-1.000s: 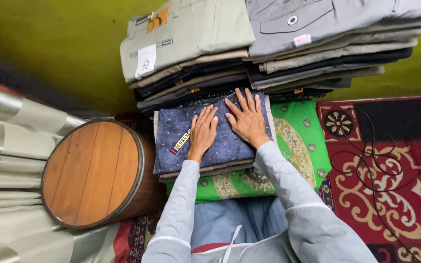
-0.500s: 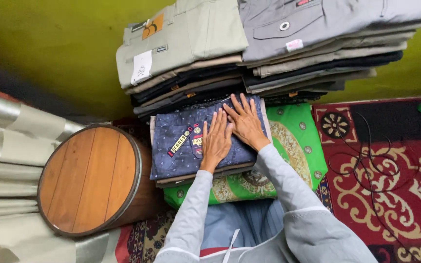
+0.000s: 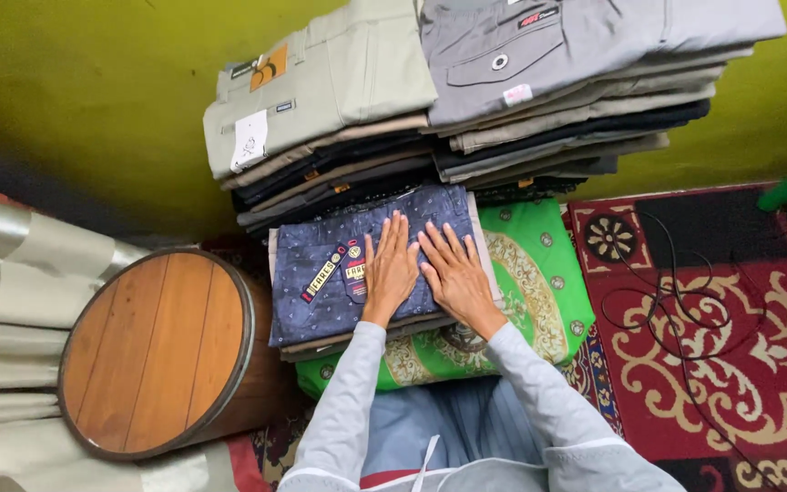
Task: Sorting and flattening a stack of folded trousers on a surface.
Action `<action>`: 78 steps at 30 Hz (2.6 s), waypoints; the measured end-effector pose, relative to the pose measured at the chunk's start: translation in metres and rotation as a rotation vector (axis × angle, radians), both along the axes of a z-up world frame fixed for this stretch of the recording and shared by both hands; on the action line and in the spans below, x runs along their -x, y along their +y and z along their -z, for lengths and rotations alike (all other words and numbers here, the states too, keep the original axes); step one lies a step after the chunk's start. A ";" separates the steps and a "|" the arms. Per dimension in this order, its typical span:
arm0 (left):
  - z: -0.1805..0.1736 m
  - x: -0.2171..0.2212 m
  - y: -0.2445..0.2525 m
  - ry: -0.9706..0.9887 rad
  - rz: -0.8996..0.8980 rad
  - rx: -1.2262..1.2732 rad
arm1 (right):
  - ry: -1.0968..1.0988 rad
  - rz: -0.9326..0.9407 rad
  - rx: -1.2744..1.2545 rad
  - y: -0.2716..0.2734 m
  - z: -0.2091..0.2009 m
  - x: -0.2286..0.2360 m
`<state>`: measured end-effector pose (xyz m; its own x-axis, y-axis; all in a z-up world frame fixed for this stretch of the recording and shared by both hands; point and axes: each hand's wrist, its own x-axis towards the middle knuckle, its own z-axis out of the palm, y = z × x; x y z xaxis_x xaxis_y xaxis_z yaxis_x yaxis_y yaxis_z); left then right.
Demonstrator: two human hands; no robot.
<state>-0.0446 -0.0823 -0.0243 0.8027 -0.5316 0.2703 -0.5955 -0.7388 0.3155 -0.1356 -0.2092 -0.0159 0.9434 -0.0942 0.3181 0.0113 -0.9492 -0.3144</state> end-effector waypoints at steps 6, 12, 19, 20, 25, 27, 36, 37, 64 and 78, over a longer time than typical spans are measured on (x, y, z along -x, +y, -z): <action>-0.019 0.025 -0.011 0.039 0.043 0.111 | 0.008 -0.008 0.012 0.001 0.008 0.004; -0.010 0.023 -0.013 0.049 0.064 0.237 | 0.018 0.003 0.039 0.000 0.015 -0.001; -0.008 0.023 -0.008 0.076 0.081 0.225 | 0.035 -0.014 0.000 0.002 0.009 0.001; 0.001 0.018 -0.008 0.070 0.079 0.226 | 0.029 -0.016 0.001 0.000 0.007 0.002; -0.004 -0.016 0.000 0.353 0.149 0.351 | 0.057 -0.096 -0.251 -0.032 0.009 -0.033; -0.035 -0.035 0.004 0.295 0.142 0.472 | -0.107 -0.093 -0.341 -0.046 -0.046 -0.050; -0.114 -0.129 0.007 0.361 0.097 0.959 | -0.212 0.109 -0.336 -0.124 -0.124 -0.208; -0.112 -0.137 0.005 0.394 0.100 0.988 | -0.072 0.189 -0.345 -0.134 -0.119 -0.228; -0.009 -0.126 0.080 1.495 0.041 2.058 | -0.161 -0.108 -1.341 -0.082 -0.185 -0.049; -0.053 -0.001 0.203 1.442 -0.493 2.087 | 0.092 0.120 -1.090 -0.037 -0.062 0.014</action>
<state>-0.0439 0.1204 0.0292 0.7859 -0.2735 -0.5545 0.4805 0.8346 0.2694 -0.1495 -0.2464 0.0464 0.9251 -0.3744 -0.0628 -0.1292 -0.1551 -0.9794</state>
